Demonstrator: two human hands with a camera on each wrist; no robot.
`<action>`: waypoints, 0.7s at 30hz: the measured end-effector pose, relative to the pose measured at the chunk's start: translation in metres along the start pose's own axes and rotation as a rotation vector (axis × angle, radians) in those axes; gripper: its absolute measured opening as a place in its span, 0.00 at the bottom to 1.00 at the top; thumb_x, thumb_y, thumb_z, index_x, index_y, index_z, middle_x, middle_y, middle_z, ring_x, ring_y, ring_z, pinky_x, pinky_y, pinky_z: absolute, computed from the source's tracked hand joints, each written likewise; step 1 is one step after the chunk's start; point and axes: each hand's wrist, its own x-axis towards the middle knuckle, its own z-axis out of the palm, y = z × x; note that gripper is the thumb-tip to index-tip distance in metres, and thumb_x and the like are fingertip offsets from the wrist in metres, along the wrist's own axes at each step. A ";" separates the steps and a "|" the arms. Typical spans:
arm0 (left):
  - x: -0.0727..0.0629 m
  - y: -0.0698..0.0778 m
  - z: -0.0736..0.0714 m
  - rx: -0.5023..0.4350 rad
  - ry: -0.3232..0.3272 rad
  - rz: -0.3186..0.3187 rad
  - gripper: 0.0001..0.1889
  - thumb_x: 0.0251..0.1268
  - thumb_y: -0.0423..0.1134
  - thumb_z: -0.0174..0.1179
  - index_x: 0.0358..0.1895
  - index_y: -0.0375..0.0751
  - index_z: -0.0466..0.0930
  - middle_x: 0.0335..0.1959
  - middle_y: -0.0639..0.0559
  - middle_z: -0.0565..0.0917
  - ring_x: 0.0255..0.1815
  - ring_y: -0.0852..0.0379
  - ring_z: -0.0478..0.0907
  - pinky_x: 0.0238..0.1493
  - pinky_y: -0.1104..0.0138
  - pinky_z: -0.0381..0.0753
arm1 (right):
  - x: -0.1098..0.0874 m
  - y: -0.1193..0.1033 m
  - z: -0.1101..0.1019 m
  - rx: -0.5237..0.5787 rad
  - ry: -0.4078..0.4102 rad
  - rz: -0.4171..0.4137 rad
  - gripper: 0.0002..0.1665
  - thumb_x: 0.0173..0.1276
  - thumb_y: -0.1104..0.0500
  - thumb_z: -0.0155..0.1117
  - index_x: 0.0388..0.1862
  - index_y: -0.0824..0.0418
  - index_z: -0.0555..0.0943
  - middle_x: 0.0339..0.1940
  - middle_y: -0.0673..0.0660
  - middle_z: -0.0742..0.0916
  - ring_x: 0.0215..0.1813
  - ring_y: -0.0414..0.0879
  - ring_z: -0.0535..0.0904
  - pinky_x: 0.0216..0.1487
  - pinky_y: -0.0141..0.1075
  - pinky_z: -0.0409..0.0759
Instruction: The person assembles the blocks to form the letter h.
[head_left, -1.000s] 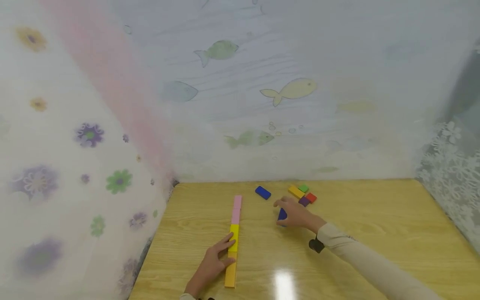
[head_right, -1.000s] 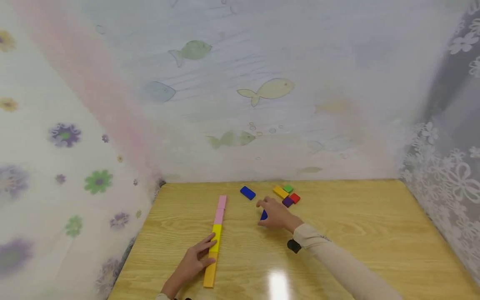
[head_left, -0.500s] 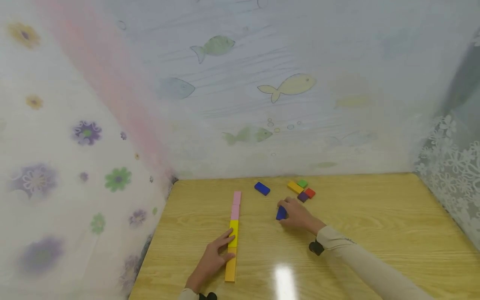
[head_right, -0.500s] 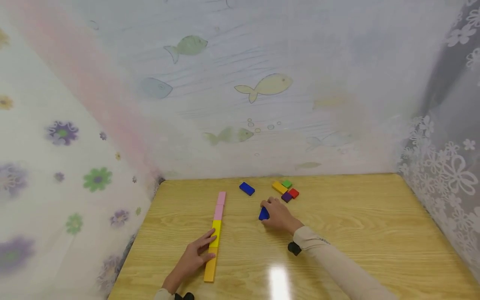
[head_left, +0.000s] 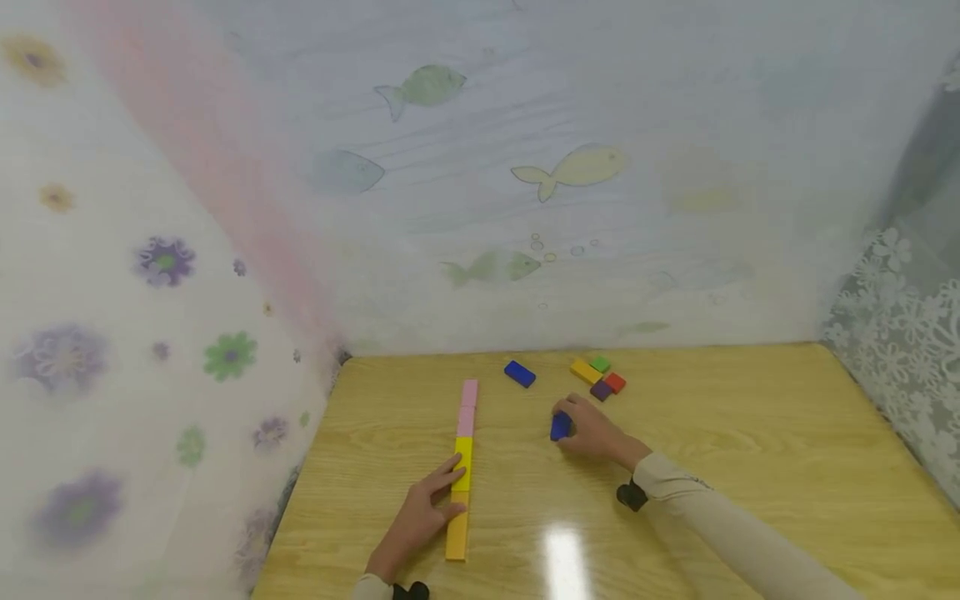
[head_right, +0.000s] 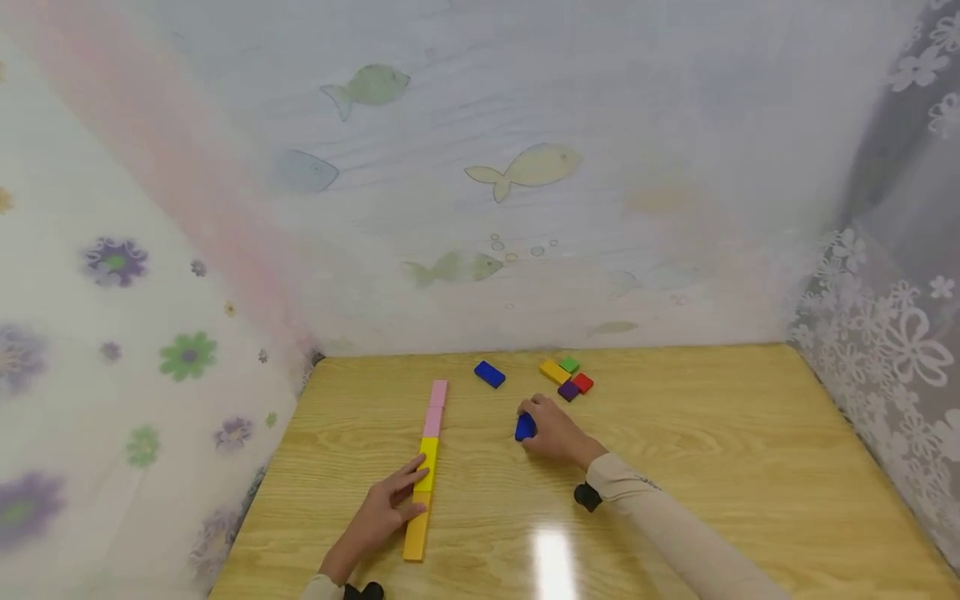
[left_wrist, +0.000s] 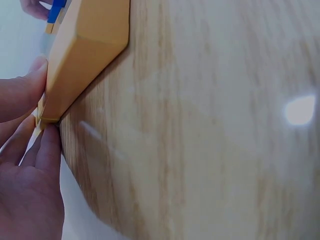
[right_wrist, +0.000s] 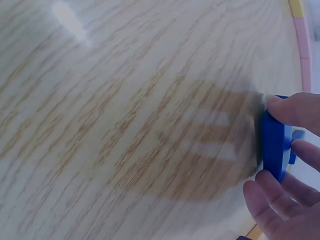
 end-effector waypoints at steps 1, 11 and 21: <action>0.000 0.000 0.000 -0.001 0.000 0.000 0.30 0.59 0.32 0.64 0.65 0.33 0.67 0.73 0.45 0.58 0.72 0.43 0.55 0.64 0.60 0.66 | -0.001 0.000 -0.001 0.007 0.004 -0.001 0.24 0.53 0.62 0.72 0.49 0.67 0.77 0.46 0.60 0.77 0.44 0.49 0.74 0.46 0.43 0.79; 0.001 -0.003 -0.002 -0.002 0.013 0.019 0.30 0.58 0.35 0.65 0.65 0.32 0.68 0.73 0.45 0.58 0.72 0.43 0.54 0.64 0.63 0.66 | -0.004 -0.007 -0.010 0.058 -0.003 -0.020 0.23 0.55 0.64 0.71 0.50 0.68 0.77 0.51 0.61 0.78 0.48 0.51 0.77 0.49 0.43 0.81; 0.001 0.000 0.000 -0.031 -0.010 -0.001 0.30 0.59 0.31 0.64 0.65 0.31 0.67 0.73 0.44 0.57 0.72 0.43 0.53 0.65 0.60 0.65 | -0.010 -0.011 -0.016 0.059 0.007 -0.039 0.22 0.53 0.64 0.71 0.47 0.66 0.78 0.49 0.58 0.79 0.44 0.48 0.77 0.43 0.37 0.82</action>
